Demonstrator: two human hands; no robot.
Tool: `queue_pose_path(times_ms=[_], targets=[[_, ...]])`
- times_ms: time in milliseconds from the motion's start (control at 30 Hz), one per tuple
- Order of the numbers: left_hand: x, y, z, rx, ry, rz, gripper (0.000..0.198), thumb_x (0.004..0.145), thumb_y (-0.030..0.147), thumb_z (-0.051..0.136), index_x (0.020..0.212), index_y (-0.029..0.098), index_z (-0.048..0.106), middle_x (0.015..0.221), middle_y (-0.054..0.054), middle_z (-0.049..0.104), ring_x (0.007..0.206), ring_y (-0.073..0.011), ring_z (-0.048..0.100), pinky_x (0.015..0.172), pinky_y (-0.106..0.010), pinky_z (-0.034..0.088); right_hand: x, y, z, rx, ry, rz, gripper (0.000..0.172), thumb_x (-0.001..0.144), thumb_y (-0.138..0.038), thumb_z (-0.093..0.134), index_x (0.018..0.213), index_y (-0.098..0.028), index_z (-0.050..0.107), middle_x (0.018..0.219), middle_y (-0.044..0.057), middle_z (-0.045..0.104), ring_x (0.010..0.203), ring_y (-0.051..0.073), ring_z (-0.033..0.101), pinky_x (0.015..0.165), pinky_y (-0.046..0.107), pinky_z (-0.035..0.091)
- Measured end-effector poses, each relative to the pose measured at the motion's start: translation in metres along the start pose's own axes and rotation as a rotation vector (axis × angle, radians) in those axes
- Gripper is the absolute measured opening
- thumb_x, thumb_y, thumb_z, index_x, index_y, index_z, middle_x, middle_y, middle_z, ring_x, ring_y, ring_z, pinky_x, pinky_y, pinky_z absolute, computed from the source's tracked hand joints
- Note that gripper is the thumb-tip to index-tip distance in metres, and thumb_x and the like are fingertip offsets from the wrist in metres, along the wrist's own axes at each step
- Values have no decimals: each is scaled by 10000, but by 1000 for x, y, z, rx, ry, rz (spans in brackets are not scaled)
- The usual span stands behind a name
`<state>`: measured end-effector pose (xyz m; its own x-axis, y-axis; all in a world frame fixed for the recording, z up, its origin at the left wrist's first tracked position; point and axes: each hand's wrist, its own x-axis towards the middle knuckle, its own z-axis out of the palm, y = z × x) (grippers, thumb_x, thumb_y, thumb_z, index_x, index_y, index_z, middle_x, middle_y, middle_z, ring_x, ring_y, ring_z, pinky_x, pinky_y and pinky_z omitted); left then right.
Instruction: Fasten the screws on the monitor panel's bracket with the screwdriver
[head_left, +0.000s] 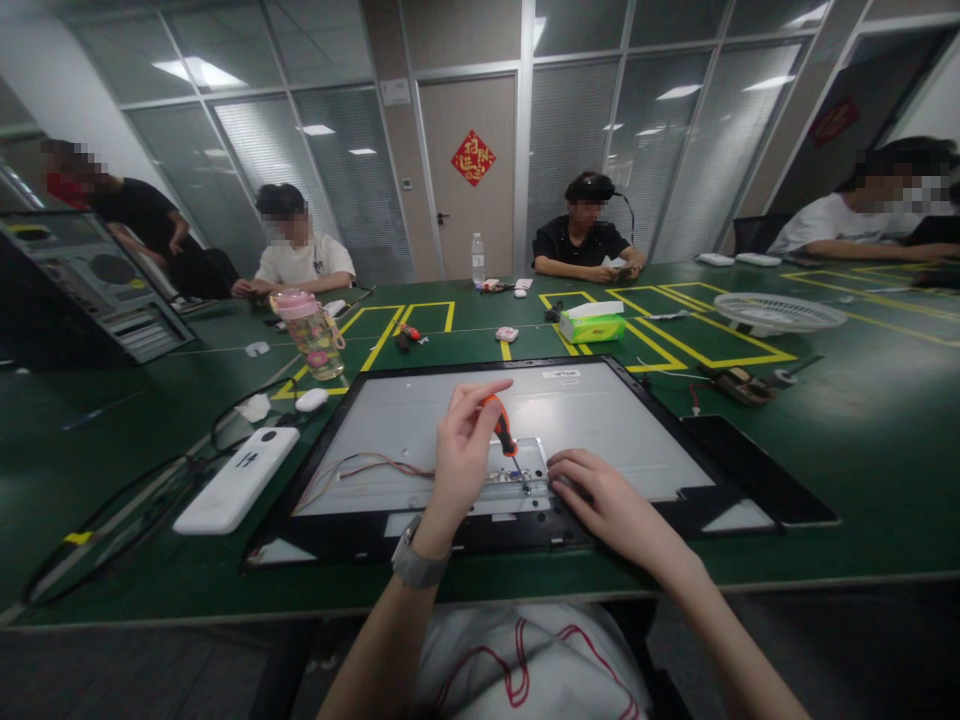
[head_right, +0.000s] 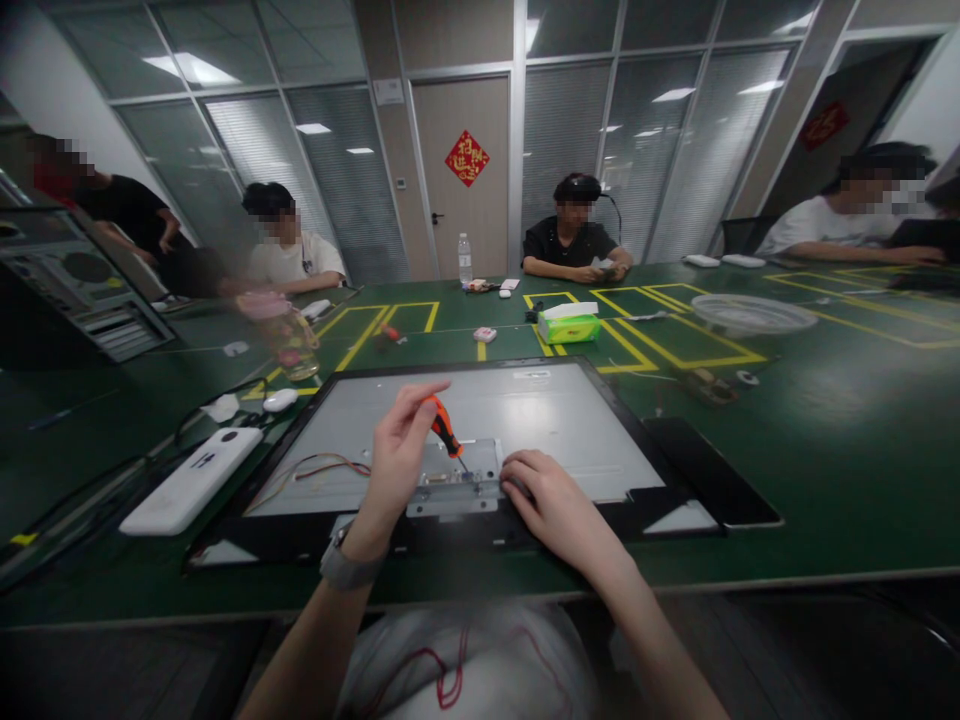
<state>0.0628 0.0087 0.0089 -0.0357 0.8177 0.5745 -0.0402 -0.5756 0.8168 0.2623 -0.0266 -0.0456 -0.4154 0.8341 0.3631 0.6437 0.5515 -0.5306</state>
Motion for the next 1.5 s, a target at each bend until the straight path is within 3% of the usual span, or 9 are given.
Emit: queue_pose_path(times_ms=[133,300,467,667,867,1033,1133,1300,1500], targets=[[0,-3,0,-122,-23,-48,313,975,374,492,1087,186,716,934,-65,668,905,-182,642,862,-309,489,0,0,0,5,4,0,177,977,-175,472,976,-215,644,1063,86,656,998,238,623,914,398,506],[0,1,0,11,9,35,197,865,372,669,912,202,757,907,-45,605,817,-152,602,744,-256,500,0,1,1,1,4,-3,180,980,-186,469,978,-214,647,1051,81,655,999,235,624,915,389,503],[-2,-1,0,-119,-65,-77,314,960,376,522,1148,188,688,931,-65,676,883,-175,649,836,-296,506,0,1,1,2,0,2,174,980,-178,471,975,-211,641,1053,80,651,1003,233,620,926,392,499],[0,2,1,-11,-6,37,177,839,371,697,858,202,745,886,-41,590,801,-158,596,716,-254,505,0,1,1,6,1,0,176,979,-174,473,977,-216,644,1052,80,654,992,235,619,912,401,506],[-3,-1,0,-132,-56,-68,293,967,382,510,1047,172,698,920,-76,699,894,-186,660,818,-292,507,0,2,1,2,16,-9,178,975,-174,473,981,-214,646,1057,85,656,988,234,625,907,400,511],[-4,-8,-1,-246,-116,-100,306,965,383,517,1111,174,688,1019,-95,728,943,-207,689,939,-359,497,0,2,1,-4,7,-6,174,976,-175,473,976,-213,642,1056,86,654,996,236,621,915,398,506],[-3,-4,-1,-228,-138,-86,284,950,372,546,1109,196,702,998,-84,712,909,-191,677,889,-338,518,0,2,1,-7,0,0,176,981,-177,466,985,-210,638,1063,88,649,1001,237,619,920,401,502],[-1,3,0,-60,-36,36,94,823,294,709,823,205,740,853,-34,595,772,-146,588,706,-254,501,0,1,1,-4,5,-8,181,980,-185,466,966,-218,644,1039,82,653,983,236,626,904,393,512],[-3,-5,-2,-232,-146,-108,298,948,344,519,1126,194,704,1033,-85,680,958,-204,647,877,-330,510,0,1,0,0,12,-12,173,978,-177,473,974,-220,640,1052,82,654,995,236,622,912,397,506]])
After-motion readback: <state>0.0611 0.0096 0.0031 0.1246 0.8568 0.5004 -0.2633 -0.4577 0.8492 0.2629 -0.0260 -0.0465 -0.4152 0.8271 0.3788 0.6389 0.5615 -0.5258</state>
